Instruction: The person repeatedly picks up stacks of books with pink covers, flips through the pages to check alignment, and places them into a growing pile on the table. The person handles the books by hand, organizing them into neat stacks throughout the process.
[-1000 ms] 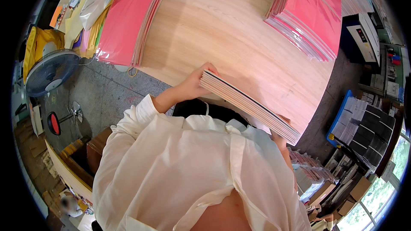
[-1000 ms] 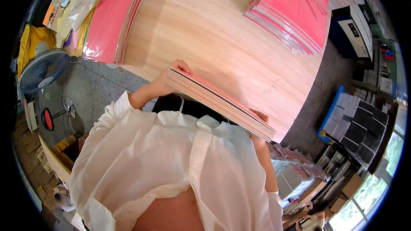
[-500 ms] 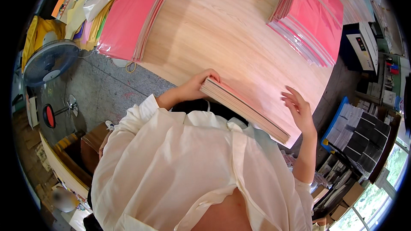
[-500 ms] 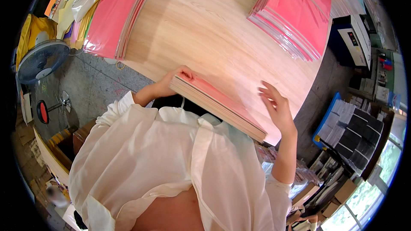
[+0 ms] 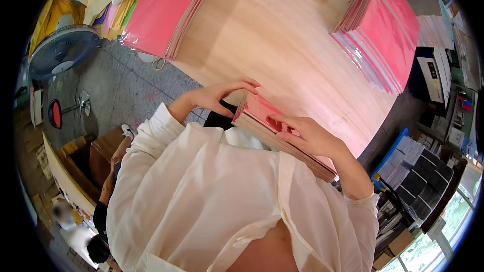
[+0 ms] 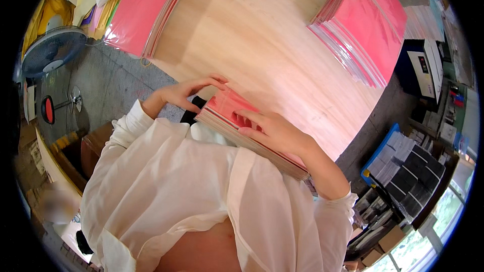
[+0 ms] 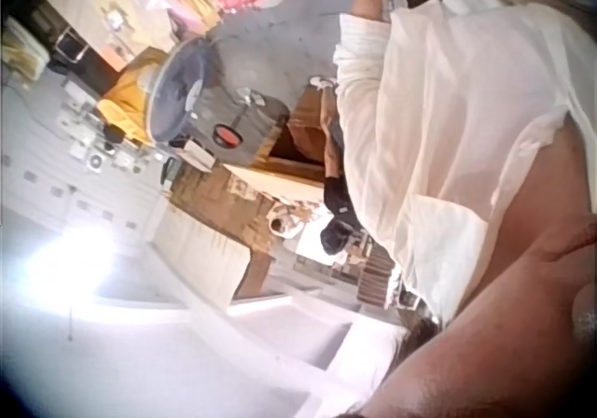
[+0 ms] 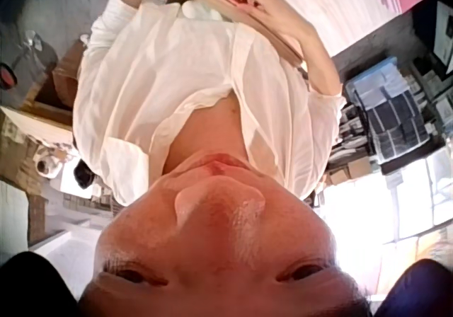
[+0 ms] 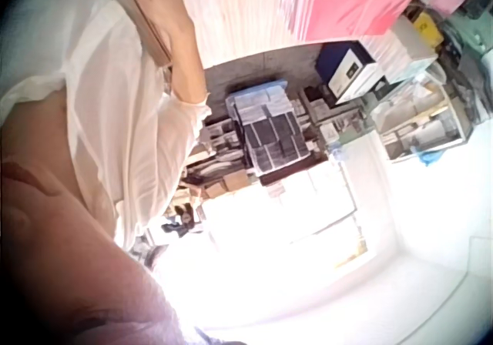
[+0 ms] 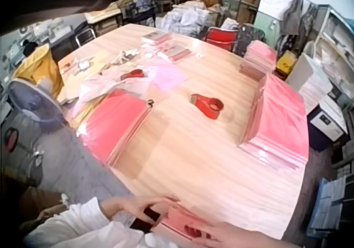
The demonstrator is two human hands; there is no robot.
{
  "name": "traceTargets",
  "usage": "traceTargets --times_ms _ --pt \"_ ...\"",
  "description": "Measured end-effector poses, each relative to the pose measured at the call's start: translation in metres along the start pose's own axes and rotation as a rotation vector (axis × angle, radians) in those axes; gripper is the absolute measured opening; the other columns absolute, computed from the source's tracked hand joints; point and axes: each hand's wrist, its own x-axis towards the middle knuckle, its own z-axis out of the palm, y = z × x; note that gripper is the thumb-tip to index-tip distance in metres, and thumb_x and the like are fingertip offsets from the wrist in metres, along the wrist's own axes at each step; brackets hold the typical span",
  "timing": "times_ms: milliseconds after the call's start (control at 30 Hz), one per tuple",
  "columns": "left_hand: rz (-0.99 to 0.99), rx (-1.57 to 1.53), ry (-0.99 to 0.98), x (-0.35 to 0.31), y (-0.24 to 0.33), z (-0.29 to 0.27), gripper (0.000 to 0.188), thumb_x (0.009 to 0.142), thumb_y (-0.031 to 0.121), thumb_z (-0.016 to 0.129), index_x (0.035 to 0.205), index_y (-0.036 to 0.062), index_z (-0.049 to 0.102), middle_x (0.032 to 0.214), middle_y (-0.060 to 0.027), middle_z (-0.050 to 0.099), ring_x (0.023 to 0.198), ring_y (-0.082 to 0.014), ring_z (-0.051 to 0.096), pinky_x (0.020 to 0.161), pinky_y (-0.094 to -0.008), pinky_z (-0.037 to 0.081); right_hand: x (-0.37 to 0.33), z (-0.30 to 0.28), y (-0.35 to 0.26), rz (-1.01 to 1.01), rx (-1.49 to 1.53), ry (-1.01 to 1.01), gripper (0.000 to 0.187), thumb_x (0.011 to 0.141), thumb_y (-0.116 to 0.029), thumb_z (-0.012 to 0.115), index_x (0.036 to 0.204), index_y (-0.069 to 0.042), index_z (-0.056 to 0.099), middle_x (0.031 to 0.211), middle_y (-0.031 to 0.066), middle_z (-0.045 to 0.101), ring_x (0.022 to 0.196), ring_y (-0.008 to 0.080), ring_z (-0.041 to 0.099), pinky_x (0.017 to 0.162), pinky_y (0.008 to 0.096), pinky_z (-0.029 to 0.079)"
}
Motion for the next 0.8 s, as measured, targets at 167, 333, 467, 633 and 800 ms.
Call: traceTargets --times_ms 167,333,467,633,800 --pt "-0.148 -0.31 0.291 -0.017 0.0 -0.005 0.014 0.092 0.009 0.063 0.092 0.0006 0.074 0.107 -0.0054 0.058 0.106 -0.016 0.054 0.097 -0.0327 0.04 0.002 -0.002 0.004 0.033 0.002 -0.015 0.046 0.098 -0.024 0.056 0.139 -0.006 0.05 0.094 0.0132 0.06 0.083 0.0253 0.058 0.079 0.0353 0.047" --pt "-0.063 -0.266 0.367 -0.014 0.005 0.011 0.006 0.086 0.006 0.07 0.084 0.0012 0.07 0.098 -0.0034 0.058 0.095 -0.013 0.055 0.087 -0.0283 0.042 -0.001 0.001 0.003 0.088 0.08 0.087 0.041 0.097 -0.018 0.054 0.136 -0.004 0.052 0.118 0.0179 0.063 0.111 0.0307 0.061 0.095 0.0366 0.047" --pt "-0.129 -0.364 0.389 -0.011 0.019 0.02 0.018 0.078 0.016 0.078 0.077 0.003 0.066 0.09 -0.0044 0.052 0.089 -0.0154 0.05 0.081 -0.0281 0.038 0.003 0.004 0.001 -0.202 -0.023 0.396 0.036 0.096 -0.018 0.057 0.131 -0.01 0.056 0.122 0.0191 0.06 0.106 0.0334 0.061 0.088 0.0397 0.05" --pt "-0.175 -0.273 0.308 -0.007 0.027 0.025 0.021 0.076 0.016 0.079 0.073 0.0033 0.063 0.083 -0.0019 0.05 0.081 -0.0125 0.049 0.075 -0.0256 0.036 -0.001 0.004 -0.005 -0.194 -0.06 0.37 0.046 0.088 -0.02 0.069 0.131 -0.013 0.058 0.128 0.0176 0.058 0.114 0.0336 0.059 0.092 0.0403 0.051" --pt "-0.203 -0.206 0.333 -0.001 0.034 0.027 0.021 0.076 0.013 0.079 0.069 0.0037 0.062 0.078 -0.0002 0.049 0.075 -0.0101 0.047 0.069 -0.0248 0.034 -0.001 0.009 -0.006 -0.193 -0.068 0.372 0.059 0.08 -0.026 0.077 0.134 -0.014 0.057 0.129 0.0178 0.058 0.114 0.034 0.059 0.094 0.0403 0.051"
